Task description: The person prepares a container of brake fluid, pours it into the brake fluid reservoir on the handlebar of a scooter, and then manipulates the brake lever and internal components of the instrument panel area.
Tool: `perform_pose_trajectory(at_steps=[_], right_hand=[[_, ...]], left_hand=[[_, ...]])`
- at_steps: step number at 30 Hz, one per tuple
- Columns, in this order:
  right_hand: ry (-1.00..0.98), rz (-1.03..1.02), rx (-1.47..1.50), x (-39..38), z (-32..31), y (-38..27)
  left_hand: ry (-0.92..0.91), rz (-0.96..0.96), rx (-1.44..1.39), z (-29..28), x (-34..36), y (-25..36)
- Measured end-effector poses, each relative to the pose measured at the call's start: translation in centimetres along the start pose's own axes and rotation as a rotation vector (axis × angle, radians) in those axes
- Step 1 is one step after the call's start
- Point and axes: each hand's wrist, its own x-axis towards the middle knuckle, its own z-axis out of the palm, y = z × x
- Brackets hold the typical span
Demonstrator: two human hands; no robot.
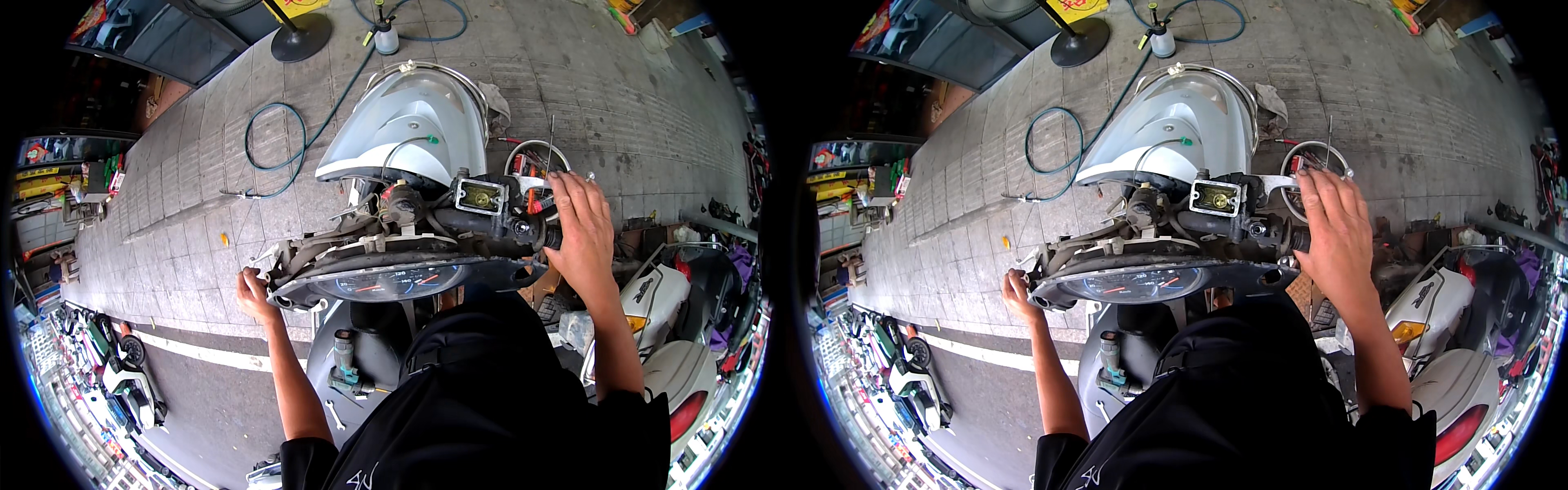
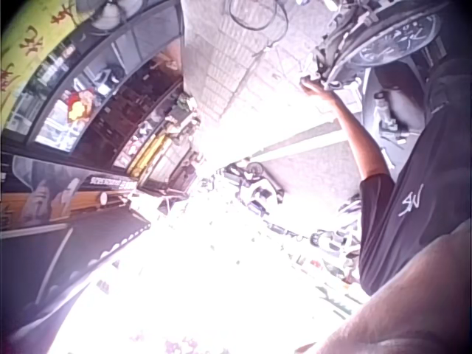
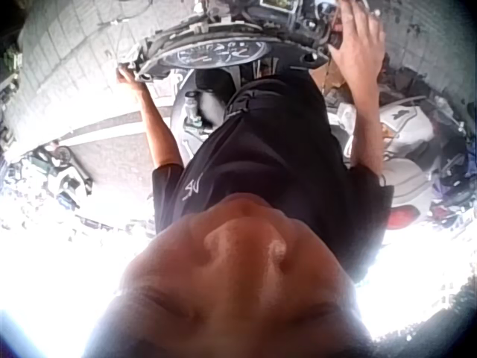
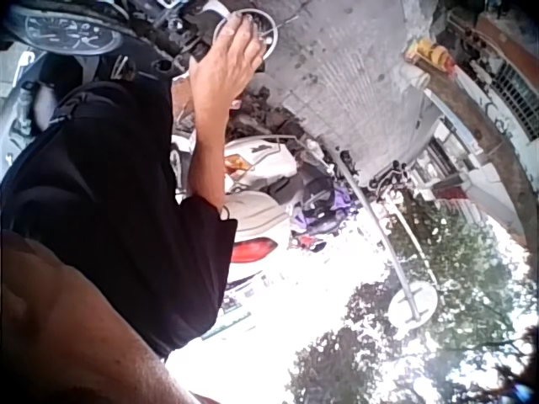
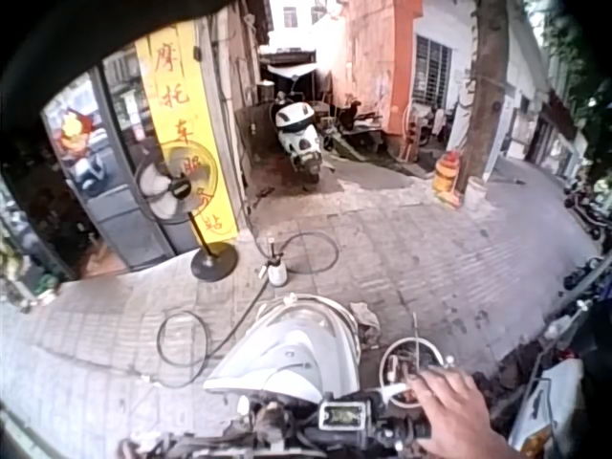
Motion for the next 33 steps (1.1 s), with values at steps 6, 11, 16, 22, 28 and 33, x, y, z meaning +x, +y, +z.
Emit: perform_pose_trajectory(at_steps=[6,11,16,22,28,33], right_hand=[[-0.011,0.011,-0.010,-0.1,0.1,0.0],[0.002,0.004,-0.011,-0.1,0.1,0.1],[0.011,0.002,-0.002,-0.1,0.1,0.0],[0.026,-0.003,-0.011,-0.1,0.1,0.0],[0.035,0.008,-0.002,-0.3,0.0,-0.2],[0.035,0.012,-0.018,-0.4,0.1,-0.1]], left_hand=[[0.002,0.006,-0.003,0.0,-0.1,0.1],[0.002,0.001,-0.020,0.1,-0.1,0.1],[0.000,0.065,0.014,0.0,0.2,-1.0],[0.001,0.062,0.017,0.0,0.2,-0.9],[0.004,0.065,0.029,-0.2,0.3,-1.2],[-0.012,-0.020,-0.013,0.0,-0.1,0.4]])
